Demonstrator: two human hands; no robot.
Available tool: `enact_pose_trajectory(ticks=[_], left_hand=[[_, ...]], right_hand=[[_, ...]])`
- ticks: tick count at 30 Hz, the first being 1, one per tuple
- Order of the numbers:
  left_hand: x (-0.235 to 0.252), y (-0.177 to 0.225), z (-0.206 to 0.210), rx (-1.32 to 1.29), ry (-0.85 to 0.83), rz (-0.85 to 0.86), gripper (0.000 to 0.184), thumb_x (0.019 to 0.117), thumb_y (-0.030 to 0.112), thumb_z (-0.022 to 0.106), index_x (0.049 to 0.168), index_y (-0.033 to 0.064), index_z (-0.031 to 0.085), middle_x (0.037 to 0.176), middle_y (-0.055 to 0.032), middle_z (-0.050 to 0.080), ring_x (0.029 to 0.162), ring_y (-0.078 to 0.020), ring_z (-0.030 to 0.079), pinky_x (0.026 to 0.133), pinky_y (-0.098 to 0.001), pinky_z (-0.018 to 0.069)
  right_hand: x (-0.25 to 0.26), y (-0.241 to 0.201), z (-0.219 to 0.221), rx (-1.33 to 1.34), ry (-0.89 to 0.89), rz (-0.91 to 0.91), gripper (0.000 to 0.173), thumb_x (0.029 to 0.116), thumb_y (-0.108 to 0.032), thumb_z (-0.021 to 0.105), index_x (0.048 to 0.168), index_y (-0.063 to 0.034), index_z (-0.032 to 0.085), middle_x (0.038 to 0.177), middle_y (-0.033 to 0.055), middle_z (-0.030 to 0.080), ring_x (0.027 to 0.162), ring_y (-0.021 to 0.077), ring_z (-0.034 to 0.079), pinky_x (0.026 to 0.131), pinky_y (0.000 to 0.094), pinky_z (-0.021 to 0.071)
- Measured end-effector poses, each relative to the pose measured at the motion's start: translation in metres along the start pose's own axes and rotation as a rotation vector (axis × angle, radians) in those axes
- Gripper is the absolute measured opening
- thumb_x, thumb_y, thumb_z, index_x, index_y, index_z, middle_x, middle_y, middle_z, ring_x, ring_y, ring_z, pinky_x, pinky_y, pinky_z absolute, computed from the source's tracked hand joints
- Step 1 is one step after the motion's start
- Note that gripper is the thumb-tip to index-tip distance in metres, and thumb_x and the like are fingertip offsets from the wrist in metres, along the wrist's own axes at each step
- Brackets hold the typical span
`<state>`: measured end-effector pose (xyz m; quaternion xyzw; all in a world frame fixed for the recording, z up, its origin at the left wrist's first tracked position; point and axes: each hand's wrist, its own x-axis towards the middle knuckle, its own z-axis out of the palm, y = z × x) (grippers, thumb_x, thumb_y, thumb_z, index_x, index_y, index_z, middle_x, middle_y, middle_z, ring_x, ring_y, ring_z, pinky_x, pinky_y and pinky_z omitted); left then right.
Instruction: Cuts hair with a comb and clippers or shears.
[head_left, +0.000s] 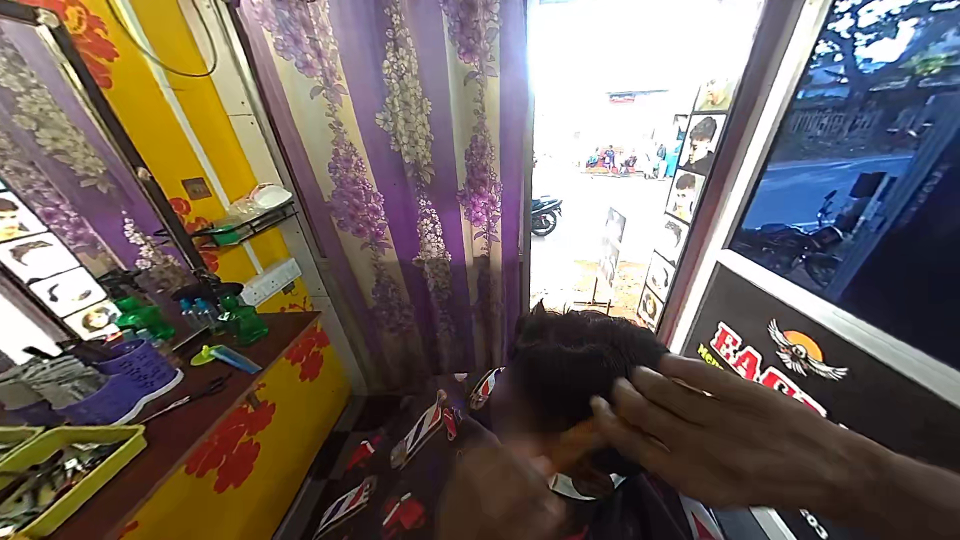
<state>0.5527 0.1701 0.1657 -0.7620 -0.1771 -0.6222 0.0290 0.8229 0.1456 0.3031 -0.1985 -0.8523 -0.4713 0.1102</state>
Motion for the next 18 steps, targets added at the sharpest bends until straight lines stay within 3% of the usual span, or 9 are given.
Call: enact_pose_trajectory(ticks=[2, 3, 5, 8, 10, 12, 14, 15, 18], left_hand=[[0.002, 0.025, 0.026, -0.017, -0.284, 0.325, 0.053, 0.1058, 0.053, 0.042, 0.132, 0.0122, 0.065, 0.139, -0.0030, 0.064, 0.138, -0.0162, 0.051, 0.120, -0.0354, 0.0340], [0.012, 0.026, 0.040, -0.025, -0.341, 0.340, 0.059, 0.1048, 0.058, 0.039, 0.136, 0.0129, 0.061, 0.146, -0.0030, 0.059, 0.144, -0.0180, 0.045, 0.123, -0.0385, 0.0292], [0.042, 0.012, 0.058, 0.032, -0.376, 0.228, 0.073, 0.1026, 0.068, 0.025, 0.142, 0.0144, 0.056, 0.151, -0.0028, 0.054, 0.146, -0.0194, 0.041, 0.123, -0.0437, 0.0294], [0.084, -0.022, 0.071, 0.041, -0.509, 0.048, 0.082, 0.1029, 0.067, 0.014, 0.148, 0.0113, 0.053, 0.154, -0.0034, 0.051, 0.146, -0.0205, 0.043, 0.121, -0.0483, 0.0346], [0.104, -0.040, 0.074, -0.007, -0.631, 0.003, 0.075, 0.1057, 0.061, 0.017, 0.150, 0.0116, 0.051, 0.157, -0.0011, 0.047, 0.147, -0.0174, 0.041, 0.122, -0.0454, 0.0333], [0.117, -0.054, 0.076, -0.083, -0.694, -0.050, 0.071, 0.1067, 0.059, 0.020, 0.150, 0.0136, 0.053, 0.156, 0.0008, 0.048, 0.145, -0.0146, 0.043, 0.120, -0.0430, 0.0351], [0.121, -0.065, 0.077, -0.170, -0.693, -0.102, 0.074, 0.1062, 0.061, 0.019, 0.148, 0.0106, 0.053, 0.153, -0.0028, 0.052, 0.142, -0.0152, 0.046, 0.120, -0.0427, 0.0360], [0.122, -0.069, 0.077, -0.202, -0.681, -0.121, 0.075, 0.1059, 0.061, 0.020, 0.148, 0.0094, 0.053, 0.152, -0.0041, 0.052, 0.141, -0.0151, 0.047, 0.120, -0.0414, 0.0365], [0.122, -0.074, 0.080, -0.224, -0.757, -0.121, 0.075, 0.1060, 0.061, 0.019, 0.151, 0.0088, 0.049, 0.155, -0.0036, 0.049, 0.144, -0.0142, 0.043, 0.122, -0.0393, 0.0332]], right_hand=[[0.023, 0.013, 0.011, 0.041, -0.078, -0.005, 0.017, 0.0976, -0.002, 0.055, 0.107, -0.0052, 0.069, 0.084, 0.0080, 0.065, 0.073, 0.0228, 0.064, 0.063, 0.0356, 0.0526], [0.033, 0.026, 0.018, 0.094, -0.145, 0.051, 0.013, 0.0926, 0.000, 0.062, 0.102, -0.0050, 0.070, 0.079, 0.0086, 0.064, 0.070, 0.0248, 0.064, 0.061, 0.0377, 0.0522], [0.051, 0.056, 0.033, 0.178, -0.363, 0.212, 0.013, 0.0898, 0.003, 0.066, 0.095, -0.0072, 0.070, 0.078, 0.0100, 0.065, 0.074, 0.0290, 0.065, 0.065, 0.0438, 0.0508], [0.063, 0.102, 0.071, 0.486, -0.879, 0.507, 0.015, 0.0985, -0.013, 0.064, 0.105, -0.0169, 0.077, 0.091, 0.0082, 0.072, 0.084, 0.0295, 0.069, 0.075, 0.0541, 0.0536], [0.044, 0.122, 0.110, 0.723, -1.034, 0.617, 0.015, 0.1004, -0.021, 0.066, 0.105, -0.0136, 0.078, 0.079, 0.0049, 0.072, 0.065, 0.0192, 0.065, 0.066, 0.0439, 0.0533], [0.024, 0.119, 0.117, 0.789, -0.960, 0.791, 0.018, 0.0998, -0.024, 0.067, 0.099, -0.0106, 0.078, 0.077, 0.0073, 0.072, 0.067, 0.0223, 0.066, 0.069, 0.0497, 0.0537], [0.013, 0.093, 0.096, 0.701, -0.778, 0.992, 0.017, 0.0993, -0.022, 0.065, 0.102, -0.0114, 0.078, 0.092, 0.0146, 0.073, 0.090, 0.0363, 0.069, 0.078, 0.0617, 0.0515], [0.007, 0.078, 0.084, 0.636, -0.656, 1.080, 0.017, 0.0999, -0.020, 0.062, 0.103, -0.0102, 0.076, 0.093, 0.0164, 0.072, 0.093, 0.0393, 0.069, 0.077, 0.0624, 0.0519], [-0.033, 0.047, 0.067, 0.475, -0.150, 1.250, 0.019, 0.1043, -0.015, 0.055, 0.110, -0.0050, 0.069, 0.087, 0.0170, 0.071, 0.077, 0.0392, 0.071, 0.066, 0.0621, 0.0548]])
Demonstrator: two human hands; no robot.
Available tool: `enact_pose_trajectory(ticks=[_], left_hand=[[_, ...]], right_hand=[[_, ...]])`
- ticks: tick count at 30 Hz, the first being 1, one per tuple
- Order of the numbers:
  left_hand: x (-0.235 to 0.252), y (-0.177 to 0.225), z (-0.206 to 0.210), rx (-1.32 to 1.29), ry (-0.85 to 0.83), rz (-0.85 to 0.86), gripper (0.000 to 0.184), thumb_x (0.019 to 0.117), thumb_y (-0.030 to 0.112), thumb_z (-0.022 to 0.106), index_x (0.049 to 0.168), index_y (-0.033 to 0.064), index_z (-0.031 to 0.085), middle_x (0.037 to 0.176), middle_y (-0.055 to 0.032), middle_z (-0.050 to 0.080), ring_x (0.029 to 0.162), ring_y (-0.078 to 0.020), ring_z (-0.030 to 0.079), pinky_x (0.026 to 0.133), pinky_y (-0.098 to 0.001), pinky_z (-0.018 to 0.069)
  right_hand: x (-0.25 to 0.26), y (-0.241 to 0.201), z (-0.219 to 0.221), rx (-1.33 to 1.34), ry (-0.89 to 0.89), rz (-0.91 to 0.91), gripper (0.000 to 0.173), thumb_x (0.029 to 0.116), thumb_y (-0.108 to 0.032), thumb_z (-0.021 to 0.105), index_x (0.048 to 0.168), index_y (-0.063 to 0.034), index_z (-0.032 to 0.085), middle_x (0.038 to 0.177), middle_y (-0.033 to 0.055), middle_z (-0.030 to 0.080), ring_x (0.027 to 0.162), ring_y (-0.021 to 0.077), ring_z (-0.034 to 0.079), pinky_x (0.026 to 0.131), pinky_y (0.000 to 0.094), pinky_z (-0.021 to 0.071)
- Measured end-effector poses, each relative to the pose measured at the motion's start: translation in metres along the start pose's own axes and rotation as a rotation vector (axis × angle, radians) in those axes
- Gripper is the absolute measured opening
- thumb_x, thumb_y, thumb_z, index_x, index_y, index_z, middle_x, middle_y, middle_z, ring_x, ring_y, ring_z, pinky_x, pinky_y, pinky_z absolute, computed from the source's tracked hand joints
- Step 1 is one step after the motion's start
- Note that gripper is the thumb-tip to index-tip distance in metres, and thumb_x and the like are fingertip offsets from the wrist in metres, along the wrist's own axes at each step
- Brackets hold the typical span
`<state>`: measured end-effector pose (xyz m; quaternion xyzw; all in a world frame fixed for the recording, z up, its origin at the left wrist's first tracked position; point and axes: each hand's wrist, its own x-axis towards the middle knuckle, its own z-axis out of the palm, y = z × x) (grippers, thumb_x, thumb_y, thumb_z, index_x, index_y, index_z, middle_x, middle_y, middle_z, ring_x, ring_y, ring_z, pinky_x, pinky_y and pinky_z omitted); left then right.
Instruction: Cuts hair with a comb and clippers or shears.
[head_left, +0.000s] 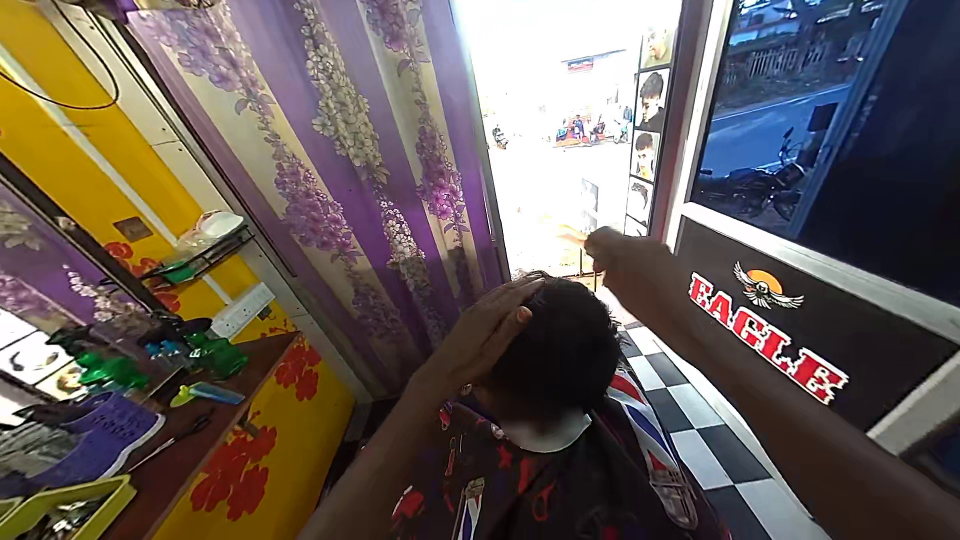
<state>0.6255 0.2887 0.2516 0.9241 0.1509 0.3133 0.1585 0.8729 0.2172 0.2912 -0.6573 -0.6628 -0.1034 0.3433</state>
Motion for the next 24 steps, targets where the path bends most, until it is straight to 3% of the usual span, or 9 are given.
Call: enact_pose_trajectory(ticks=[3, 6, 8, 10, 13, 16, 20, 22, 24], left_hand=[[-0.006, 0.002, -0.011, -0.067, 0.046, -0.090, 0.078, 0.1041, 0.065, 0.020, 0.155, 0.0121, 0.044, 0.160, -0.0016, 0.043, 0.148, -0.0148, 0.038, 0.124, -0.0420, 0.0308], [-0.033, 0.012, -0.030, -0.113, 0.665, -0.152, 0.074, 0.1033, 0.066, 0.025, 0.139, 0.0116, 0.059, 0.146, -0.0021, 0.058, 0.136, -0.0194, 0.053, 0.114, -0.0442, 0.0427], [-0.053, 0.032, -0.026, 0.062, 0.894, 0.083, 0.056, 0.1060, 0.059, 0.032, 0.128, 0.0179, 0.063, 0.133, -0.0002, 0.065, 0.126, -0.0198, 0.060, 0.106, -0.0433, 0.0498], [-0.070, 0.062, 0.001, 0.261, 0.550, 0.333, 0.051, 0.1048, 0.058, 0.038, 0.129, 0.0207, 0.062, 0.132, 0.0018, 0.066, 0.127, -0.0157, 0.060, 0.107, -0.0370, 0.0499], [-0.038, 0.088, 0.027, 0.418, -0.091, 0.535, 0.067, 0.1044, 0.062, 0.034, 0.138, 0.0100, 0.058, 0.147, -0.0062, 0.058, 0.144, -0.0213, 0.045, 0.122, -0.0408, 0.0331], [0.009, 0.067, 0.020, 0.322, -0.251, 0.338, 0.074, 0.1053, 0.062, 0.019, 0.143, 0.0115, 0.058, 0.150, -0.0013, 0.055, 0.145, -0.0167, 0.043, 0.123, -0.0432, 0.0325], [0.057, 0.032, 0.000, 0.251, -0.416, 0.162, 0.062, 0.1103, 0.047, 0.019, 0.145, 0.0127, 0.057, 0.151, -0.0005, 0.054, 0.145, -0.0148, 0.043, 0.123, -0.0396, 0.0309], [0.068, 0.025, -0.005, 0.132, -0.455, 0.054, 0.059, 0.1104, 0.045, 0.023, 0.142, 0.0128, 0.060, 0.149, 0.0004, 0.056, 0.143, -0.0139, 0.046, 0.122, -0.0390, 0.0320], [0.070, 0.026, -0.010, 0.050, -0.471, -0.067, 0.058, 0.1098, 0.046, 0.025, 0.141, 0.0138, 0.061, 0.149, 0.0010, 0.056, 0.142, -0.0138, 0.047, 0.122, -0.0389, 0.0320]], right_hand=[[-0.053, 0.041, 0.009, 0.111, 0.416, -0.196, 0.026, 0.1065, -0.015, 0.048, 0.117, -0.0028, 0.069, 0.093, 0.0113, 0.073, 0.077, 0.0268, 0.071, 0.066, 0.0492, 0.0589], [-0.112, 0.056, 0.027, 0.000, 0.557, -0.534, 0.021, 0.1068, -0.018, 0.048, 0.117, -0.0145, 0.066, 0.100, 0.0065, 0.072, 0.087, 0.0199, 0.070, 0.074, 0.0343, 0.0579], [-0.123, 0.048, 0.030, -0.111, 0.544, -0.652, 0.020, 0.1055, -0.017, 0.053, 0.123, -0.0192, 0.063, 0.103, 0.0030, 0.071, 0.092, 0.0178, 0.068, 0.081, 0.0304, 0.0539], [-0.108, 0.040, 0.027, -0.151, 0.511, -0.608, 0.023, 0.1014, -0.012, 0.055, 0.119, -0.0202, 0.069, 0.101, 0.0027, 0.073, 0.090, 0.0184, 0.070, 0.078, 0.0327, 0.0564], [-0.065, 0.030, 0.017, -0.082, 0.387, -0.492, 0.027, 0.0910, 0.000, 0.062, 0.107, -0.0158, 0.077, 0.092, 0.0061, 0.074, 0.077, 0.0249, 0.071, 0.065, 0.0422, 0.0574], [-0.027, 0.030, 0.021, 0.021, 0.097, -0.304, 0.025, 0.0952, -0.002, 0.061, 0.105, -0.0167, 0.079, 0.089, 0.0082, 0.075, 0.077, 0.0312, 0.072, 0.064, 0.0532, 0.0574], [0.023, 0.031, 0.032, 0.058, -0.521, 0.087, 0.020, 0.1008, -0.019, 0.062, 0.112, -0.0195, 0.078, 0.102, 0.0133, 0.074, 0.097, 0.0379, 0.070, 0.080, 0.0634, 0.0521], [0.032, 0.045, 0.056, 0.052, -0.612, 0.210, 0.016, 0.0988, -0.017, 0.064, 0.107, -0.0146, 0.077, 0.096, 0.0139, 0.074, 0.088, 0.0359, 0.071, 0.076, 0.0613, 0.0537], [0.021, 0.065, 0.076, 0.084, -0.500, 0.357, 0.017, 0.0965, -0.014, 0.062, 0.105, -0.0024, 0.071, 0.099, 0.0223, 0.071, 0.094, 0.0436, 0.069, 0.077, 0.0655, 0.0525]])
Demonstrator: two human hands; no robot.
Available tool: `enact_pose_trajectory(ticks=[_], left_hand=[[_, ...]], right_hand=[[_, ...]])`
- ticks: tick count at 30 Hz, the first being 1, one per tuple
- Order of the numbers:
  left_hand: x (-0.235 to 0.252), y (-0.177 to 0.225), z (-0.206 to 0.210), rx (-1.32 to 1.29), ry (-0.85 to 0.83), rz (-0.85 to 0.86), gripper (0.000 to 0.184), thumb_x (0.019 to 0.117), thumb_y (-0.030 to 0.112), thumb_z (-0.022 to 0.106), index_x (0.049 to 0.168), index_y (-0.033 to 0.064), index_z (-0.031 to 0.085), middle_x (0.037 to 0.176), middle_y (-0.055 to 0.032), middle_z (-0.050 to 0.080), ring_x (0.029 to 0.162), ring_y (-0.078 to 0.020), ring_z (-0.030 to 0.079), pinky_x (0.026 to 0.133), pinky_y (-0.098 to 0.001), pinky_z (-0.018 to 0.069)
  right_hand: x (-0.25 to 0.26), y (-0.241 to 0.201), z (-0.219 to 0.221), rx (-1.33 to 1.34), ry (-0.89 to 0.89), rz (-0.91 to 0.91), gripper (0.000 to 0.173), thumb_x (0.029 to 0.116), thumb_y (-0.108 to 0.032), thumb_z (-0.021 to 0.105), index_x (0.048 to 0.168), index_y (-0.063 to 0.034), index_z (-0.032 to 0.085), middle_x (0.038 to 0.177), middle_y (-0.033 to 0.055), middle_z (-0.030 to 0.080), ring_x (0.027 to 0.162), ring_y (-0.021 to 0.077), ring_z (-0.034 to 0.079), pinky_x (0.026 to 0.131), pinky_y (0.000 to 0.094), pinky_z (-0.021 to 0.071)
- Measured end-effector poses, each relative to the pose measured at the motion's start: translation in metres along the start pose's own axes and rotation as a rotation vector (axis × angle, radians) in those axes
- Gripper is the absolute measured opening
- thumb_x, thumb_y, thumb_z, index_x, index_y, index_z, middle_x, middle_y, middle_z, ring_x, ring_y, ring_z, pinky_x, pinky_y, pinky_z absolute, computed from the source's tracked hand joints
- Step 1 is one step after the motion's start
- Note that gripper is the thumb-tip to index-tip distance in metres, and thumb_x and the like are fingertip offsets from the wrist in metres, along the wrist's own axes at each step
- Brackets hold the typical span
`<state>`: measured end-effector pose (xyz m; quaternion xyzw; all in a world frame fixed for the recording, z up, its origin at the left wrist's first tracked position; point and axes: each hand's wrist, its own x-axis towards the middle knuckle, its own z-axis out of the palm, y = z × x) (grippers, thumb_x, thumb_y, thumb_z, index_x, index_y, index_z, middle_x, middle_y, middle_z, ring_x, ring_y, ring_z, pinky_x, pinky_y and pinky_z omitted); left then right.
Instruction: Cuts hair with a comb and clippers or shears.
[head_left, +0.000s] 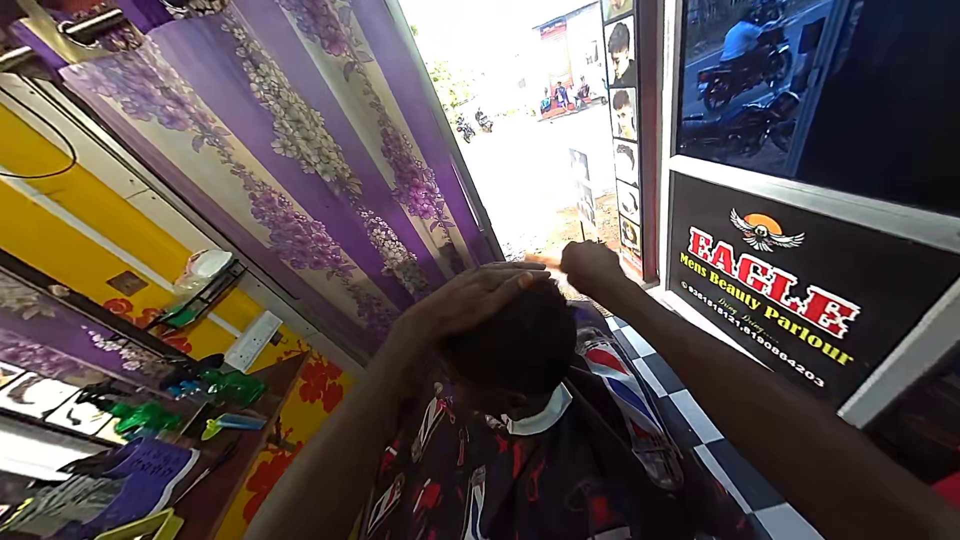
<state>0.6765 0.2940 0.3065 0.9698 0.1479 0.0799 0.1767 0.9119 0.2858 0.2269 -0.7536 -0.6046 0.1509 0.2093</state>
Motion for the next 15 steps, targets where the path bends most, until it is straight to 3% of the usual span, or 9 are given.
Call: enact_pose_trajectory(ticks=[1, 2, 4, 5, 7, 10, 15], left_hand=[[-0.002, 0.000, -0.001, -0.039, 0.000, -0.028, 0.057, 0.1098, 0.045, 0.026, 0.140, 0.0135, 0.063, 0.148, 0.0006, 0.057, 0.141, -0.0135, 0.048, 0.121, -0.0384, 0.0334], [-0.003, -0.002, -0.001, -0.063, 0.001, -0.046, 0.056, 0.1098, 0.044, 0.027, 0.140, 0.0140, 0.063, 0.148, 0.0012, 0.057, 0.140, -0.0128, 0.049, 0.121, -0.0377, 0.0343], [-0.004, -0.013, -0.001, -0.067, 0.009, -0.028, 0.055, 0.1097, 0.045, 0.027, 0.140, 0.0162, 0.063, 0.148, 0.0030, 0.057, 0.140, -0.0110, 0.048, 0.121, -0.0371, 0.0345], [-0.004, -0.022, 0.000, -0.055, 0.015, -0.013, 0.054, 0.1098, 0.046, 0.028, 0.140, 0.0188, 0.063, 0.147, 0.0047, 0.058, 0.141, -0.0092, 0.048, 0.121, -0.0372, 0.0347], [-0.006, -0.034, 0.001, -0.047, 0.025, 0.046, 0.054, 0.1102, 0.045, 0.028, 0.141, 0.0171, 0.062, 0.147, 0.0033, 0.058, 0.141, -0.0102, 0.047, 0.122, -0.0382, 0.0345], [-0.008, -0.039, 0.000, -0.052, 0.028, 0.092, 0.056, 0.1103, 0.046, 0.026, 0.141, 0.0160, 0.063, 0.147, 0.0024, 0.058, 0.142, -0.0110, 0.046, 0.122, -0.0371, 0.0335], [-0.015, -0.043, 0.002, -0.067, 0.054, 0.087, 0.057, 0.1102, 0.046, 0.026, 0.142, 0.0147, 0.062, 0.148, 0.0030, 0.057, 0.143, -0.0127, 0.046, 0.123, -0.0390, 0.0338]], right_hand=[[-0.002, 0.017, 0.009, 0.117, 0.091, 0.007, 0.021, 0.0995, -0.016, 0.059, 0.112, -0.0017, 0.069, 0.101, 0.0222, 0.071, 0.094, 0.0430, 0.069, 0.078, 0.0654, 0.0531], [-0.010, 0.033, 0.017, 0.264, 0.225, -0.057, 0.024, 0.1035, -0.019, 0.055, 0.116, -0.0039, 0.069, 0.095, 0.0174, 0.073, 0.084, 0.0371, 0.072, 0.076, 0.0615, 0.0560], [-0.042, 0.044, 0.023, 0.417, 0.565, -0.350, 0.024, 0.1065, -0.020, 0.051, 0.116, -0.0072, 0.070, 0.088, 0.0063, 0.074, 0.072, 0.0228, 0.072, 0.068, 0.0511, 0.0587], [-0.063, 0.040, 0.023, 0.424, 0.696, -0.542, 0.025, 0.1058, -0.018, 0.050, 0.114, -0.0080, 0.071, 0.090, 0.0026, 0.074, 0.077, 0.0162, 0.071, 0.071, 0.0441, 0.0602], [-0.098, 0.022, 0.011, 0.330, 0.824, -0.889, 0.024, 0.1043, -0.016, 0.052, 0.106, -0.0122, 0.076, 0.100, 0.0025, 0.075, 0.093, 0.0147, 0.070, 0.083, 0.0374, 0.0574], [-0.112, -0.003, -0.010, 0.019, 0.815, -1.122, 0.024, 0.0995, -0.007, 0.056, 0.104, -0.0183, 0.076, 0.099, 0.0027, 0.073, 0.094, 0.0207, 0.067, 0.086, 0.0378, 0.0518], [-0.089, 0.030, 0.006, 0.018, 0.638, -1.083, 0.023, 0.1004, -0.006, 0.055, 0.100, -0.0129, 0.077, 0.095, 0.0036, 0.073, 0.088, 0.0210, 0.069, 0.079, 0.0390, 0.0535]])
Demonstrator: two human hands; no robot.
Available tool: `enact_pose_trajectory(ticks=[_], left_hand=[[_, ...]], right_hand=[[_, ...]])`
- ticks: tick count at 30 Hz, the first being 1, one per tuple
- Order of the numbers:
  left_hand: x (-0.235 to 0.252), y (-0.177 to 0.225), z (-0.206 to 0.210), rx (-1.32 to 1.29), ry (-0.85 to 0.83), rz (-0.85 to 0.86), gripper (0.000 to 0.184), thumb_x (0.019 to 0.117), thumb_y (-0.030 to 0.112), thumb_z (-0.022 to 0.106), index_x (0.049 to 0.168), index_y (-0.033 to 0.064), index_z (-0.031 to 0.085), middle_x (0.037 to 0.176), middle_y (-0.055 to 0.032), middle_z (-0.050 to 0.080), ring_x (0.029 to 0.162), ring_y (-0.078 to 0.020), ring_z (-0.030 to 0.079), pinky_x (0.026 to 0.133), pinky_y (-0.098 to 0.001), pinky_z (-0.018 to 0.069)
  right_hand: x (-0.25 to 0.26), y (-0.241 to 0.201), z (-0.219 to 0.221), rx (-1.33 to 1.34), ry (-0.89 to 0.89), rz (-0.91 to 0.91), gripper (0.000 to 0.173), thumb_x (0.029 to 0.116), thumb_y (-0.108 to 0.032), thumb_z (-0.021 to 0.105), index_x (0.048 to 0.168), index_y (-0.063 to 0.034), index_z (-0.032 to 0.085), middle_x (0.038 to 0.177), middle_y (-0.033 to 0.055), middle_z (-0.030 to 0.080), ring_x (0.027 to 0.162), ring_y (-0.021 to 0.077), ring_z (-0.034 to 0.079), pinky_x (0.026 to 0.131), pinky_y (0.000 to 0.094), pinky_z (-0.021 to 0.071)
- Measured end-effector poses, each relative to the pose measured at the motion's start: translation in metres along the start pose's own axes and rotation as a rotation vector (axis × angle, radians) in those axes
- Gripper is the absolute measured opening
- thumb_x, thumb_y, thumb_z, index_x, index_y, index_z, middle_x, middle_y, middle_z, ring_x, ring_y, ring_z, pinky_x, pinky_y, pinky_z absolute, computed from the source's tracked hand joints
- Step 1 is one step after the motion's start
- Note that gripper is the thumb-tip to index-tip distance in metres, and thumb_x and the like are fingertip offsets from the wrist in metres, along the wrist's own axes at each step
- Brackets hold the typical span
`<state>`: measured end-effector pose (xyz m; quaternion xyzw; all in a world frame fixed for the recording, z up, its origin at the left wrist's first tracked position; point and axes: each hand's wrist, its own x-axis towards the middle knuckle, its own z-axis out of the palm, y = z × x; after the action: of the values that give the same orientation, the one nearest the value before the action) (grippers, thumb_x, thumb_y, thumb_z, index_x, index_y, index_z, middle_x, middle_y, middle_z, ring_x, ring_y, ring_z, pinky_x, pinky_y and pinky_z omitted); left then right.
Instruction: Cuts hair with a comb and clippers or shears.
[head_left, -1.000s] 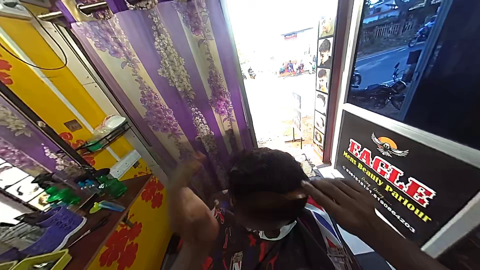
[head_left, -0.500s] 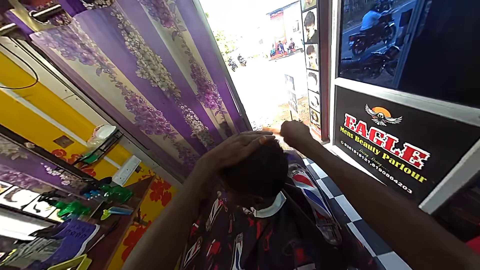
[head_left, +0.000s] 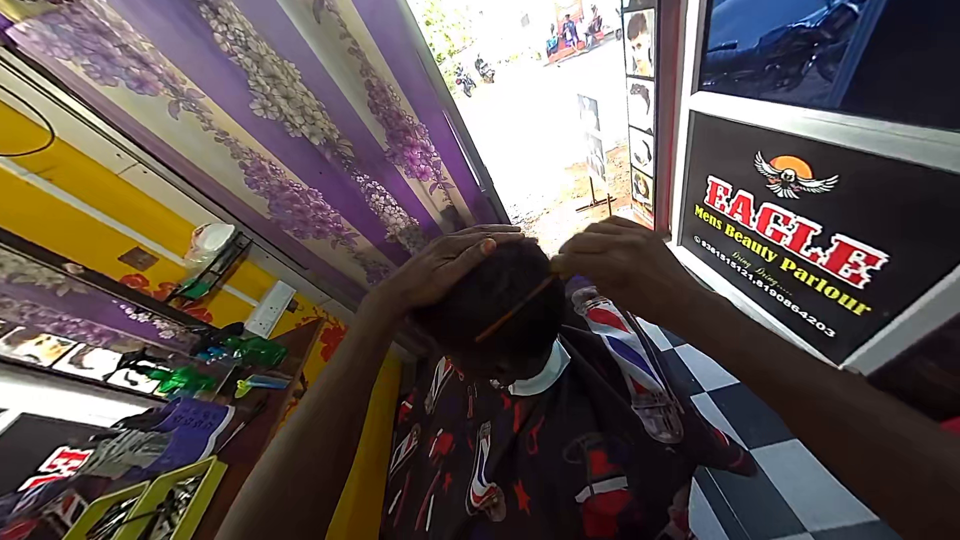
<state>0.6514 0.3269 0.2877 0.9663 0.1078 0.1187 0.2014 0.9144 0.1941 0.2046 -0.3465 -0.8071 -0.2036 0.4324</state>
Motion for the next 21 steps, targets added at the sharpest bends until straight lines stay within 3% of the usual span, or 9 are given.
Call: enact_pose_trajectory(ticks=[3, 6, 8, 10, 12, 15, 18, 21], left_hand=[[-0.006, 0.002, 0.000, 0.017, 0.012, -0.008, 0.056, 0.1103, 0.044, 0.025, 0.142, 0.0147, 0.061, 0.149, 0.0025, 0.056, 0.143, -0.0133, 0.045, 0.123, -0.0393, 0.0324], [-0.010, 0.001, 0.001, 0.008, 0.019, 0.007, 0.059, 0.1098, 0.048, 0.024, 0.143, 0.0146, 0.061, 0.150, 0.0015, 0.055, 0.144, -0.0148, 0.044, 0.124, -0.0407, 0.0316], [-0.014, 0.003, 0.002, -0.024, 0.030, 0.015, 0.061, 0.1097, 0.050, 0.024, 0.143, 0.0133, 0.060, 0.151, 0.0003, 0.054, 0.144, -0.0163, 0.044, 0.124, -0.0411, 0.0325], [-0.017, 0.010, 0.003, -0.036, 0.047, 0.010, 0.063, 0.1099, 0.049, 0.023, 0.143, 0.0098, 0.060, 0.152, -0.0013, 0.053, 0.145, -0.0174, 0.043, 0.124, -0.0402, 0.0317], [-0.020, 0.013, 0.005, -0.036, 0.048, 0.001, 0.065, 0.1100, 0.049, 0.022, 0.143, 0.0073, 0.059, 0.152, -0.0025, 0.052, 0.146, -0.0178, 0.042, 0.124, -0.0395, 0.0304], [-0.023, 0.010, 0.005, -0.029, 0.050, 0.015, 0.064, 0.1096, 0.050, 0.023, 0.143, 0.0082, 0.058, 0.151, -0.0025, 0.053, 0.145, -0.0184, 0.043, 0.124, -0.0400, 0.0315], [-0.029, 0.008, 0.005, -0.019, 0.062, 0.001, 0.065, 0.1094, 0.051, 0.023, 0.143, 0.0086, 0.059, 0.151, -0.0019, 0.053, 0.144, -0.0180, 0.044, 0.123, -0.0404, 0.0335], [-0.034, 0.008, 0.005, -0.043, 0.084, -0.047, 0.066, 0.1090, 0.053, 0.024, 0.143, 0.0087, 0.059, 0.151, -0.0023, 0.054, 0.144, -0.0191, 0.045, 0.123, -0.0405, 0.0343]], right_hand=[[-0.050, 0.007, 0.024, -0.001, -0.030, 0.109, 0.022, 0.0998, -0.008, 0.057, 0.099, -0.0147, 0.078, 0.098, 0.0022, 0.075, 0.091, 0.0204, 0.071, 0.082, 0.0397, 0.0574], [-0.088, 0.007, 0.036, -0.064, -0.158, 0.086, 0.019, 0.0943, -0.005, 0.064, 0.099, -0.0161, 0.079, 0.098, 0.0006, 0.075, 0.094, 0.0195, 0.071, 0.086, 0.0385, 0.0576], [-0.088, 0.001, 0.031, -0.044, -0.177, 0.029, 0.019, 0.0956, -0.008, 0.063, 0.098, -0.0190, 0.078, 0.098, -0.0020, 0.074, 0.098, 0.0166, 0.070, 0.095, 0.0378, 0.0555], [-0.058, -0.008, 0.016, 0.070, -0.061, 0.038, 0.022, 0.1013, -0.013, 0.056, 0.101, -0.0190, 0.077, 0.099, -0.0023, 0.074, 0.100, 0.0149, 0.069, 0.101, 0.0383, 0.0528], [-0.017, -0.013, 0.003, 0.165, 0.063, 0.085, 0.026, 0.1049, -0.017, 0.052, 0.100, -0.0159, 0.077, 0.097, -0.0007, 0.074, 0.094, 0.0152, 0.068, 0.091, 0.0383, 0.0531], [0.012, 0.008, 0.000, 0.109, 0.026, -0.002, 0.025, 0.1018, -0.010, 0.054, 0.098, -0.0136, 0.078, 0.097, 0.0006, 0.076, 0.096, 0.0173, 0.071, 0.091, 0.0381, 0.0548], [-0.017, 0.021, 0.027, 0.115, -0.031, -0.069, 0.020, 0.0982, -0.005, 0.059, 0.096, -0.0113, 0.077, 0.100, 0.0038, 0.076, 0.097, 0.0210, 0.072, 0.088, 0.0391, 0.0576], [-0.063, 0.035, 0.058, 0.079, -0.111, -0.148, 0.018, 0.1001, -0.008, 0.058, 0.099, -0.0109, 0.076, 0.103, 0.0033, 0.075, 0.099, 0.0206, 0.071, 0.091, 0.0381, 0.0576]])
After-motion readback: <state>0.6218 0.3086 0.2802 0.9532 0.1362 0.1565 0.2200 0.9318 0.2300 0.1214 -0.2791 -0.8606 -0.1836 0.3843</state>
